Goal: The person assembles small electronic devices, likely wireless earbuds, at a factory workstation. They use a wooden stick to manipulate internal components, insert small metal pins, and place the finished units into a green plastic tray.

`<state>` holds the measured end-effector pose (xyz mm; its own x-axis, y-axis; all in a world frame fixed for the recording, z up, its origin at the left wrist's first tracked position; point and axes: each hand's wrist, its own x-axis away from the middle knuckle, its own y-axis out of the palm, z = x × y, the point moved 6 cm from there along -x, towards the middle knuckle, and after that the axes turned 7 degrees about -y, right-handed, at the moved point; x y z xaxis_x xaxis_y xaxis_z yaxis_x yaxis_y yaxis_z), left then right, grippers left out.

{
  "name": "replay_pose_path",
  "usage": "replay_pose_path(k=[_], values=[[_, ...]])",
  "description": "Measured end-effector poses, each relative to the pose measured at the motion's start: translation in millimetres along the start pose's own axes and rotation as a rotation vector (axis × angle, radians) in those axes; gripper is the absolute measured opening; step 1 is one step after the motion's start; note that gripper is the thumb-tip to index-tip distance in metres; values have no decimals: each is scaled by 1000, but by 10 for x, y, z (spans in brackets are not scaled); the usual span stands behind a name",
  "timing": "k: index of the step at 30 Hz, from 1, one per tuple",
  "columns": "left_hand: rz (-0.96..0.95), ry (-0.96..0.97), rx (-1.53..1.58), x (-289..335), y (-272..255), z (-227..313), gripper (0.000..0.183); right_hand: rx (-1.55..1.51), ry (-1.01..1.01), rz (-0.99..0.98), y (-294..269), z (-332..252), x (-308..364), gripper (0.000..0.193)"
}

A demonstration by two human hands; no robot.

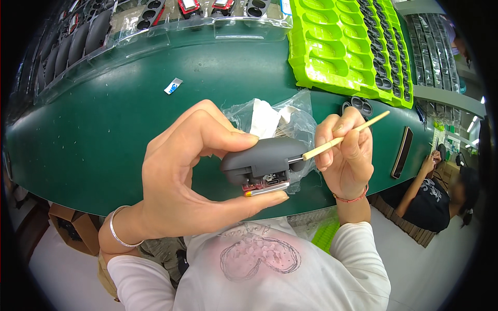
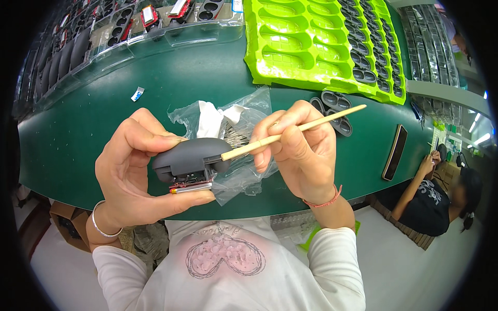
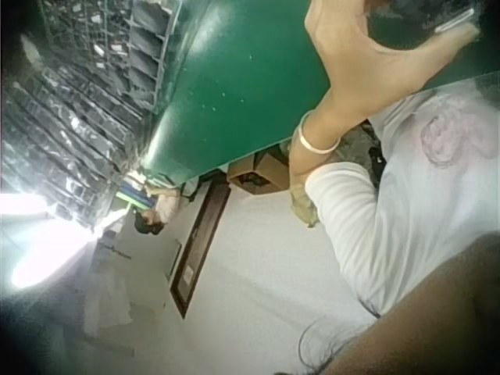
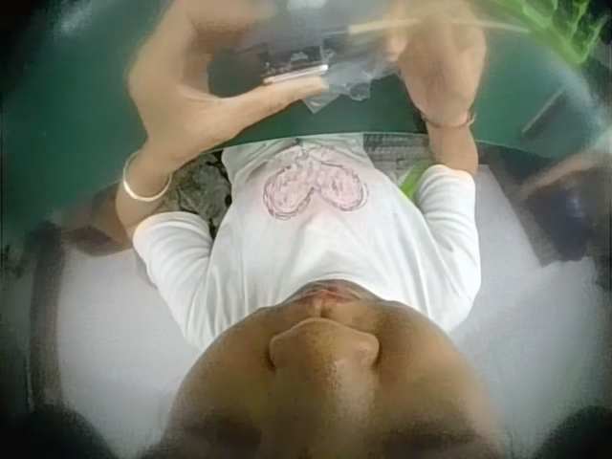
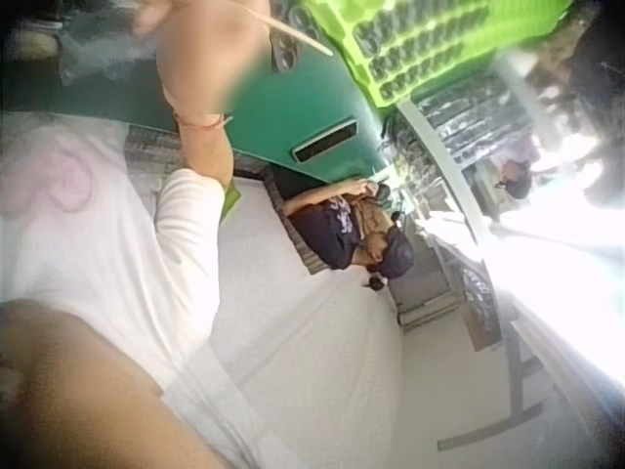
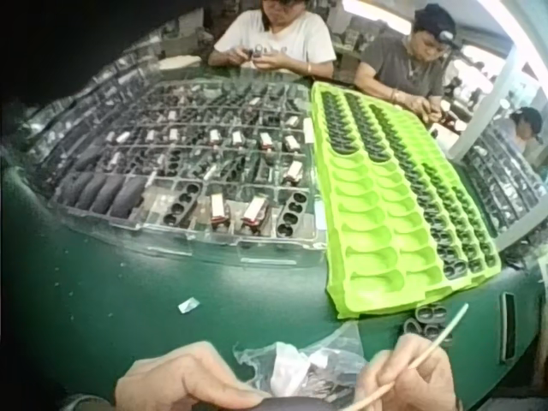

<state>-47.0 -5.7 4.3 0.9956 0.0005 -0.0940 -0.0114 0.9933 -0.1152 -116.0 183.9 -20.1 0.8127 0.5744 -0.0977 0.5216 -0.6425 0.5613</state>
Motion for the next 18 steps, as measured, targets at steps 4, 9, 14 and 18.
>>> replay_pose_path(k=[4, 9, 14, 18], values=[[5, -23, -1, 14, -16, -13, 56, -87, 6, 54, -16, 58, 8, 18], [27, -47, 34, 29, -24, -13, 54, -85, -15, 73, 6, 57, 9, 18], [5, -25, 68, 25, -6, -26, 55, -84, -10, 61, 21, 70, 12, 18], [1, -28, 104, 22, 9, -36, 56, -102, -4, 78, 23, 78, 17, 18]])
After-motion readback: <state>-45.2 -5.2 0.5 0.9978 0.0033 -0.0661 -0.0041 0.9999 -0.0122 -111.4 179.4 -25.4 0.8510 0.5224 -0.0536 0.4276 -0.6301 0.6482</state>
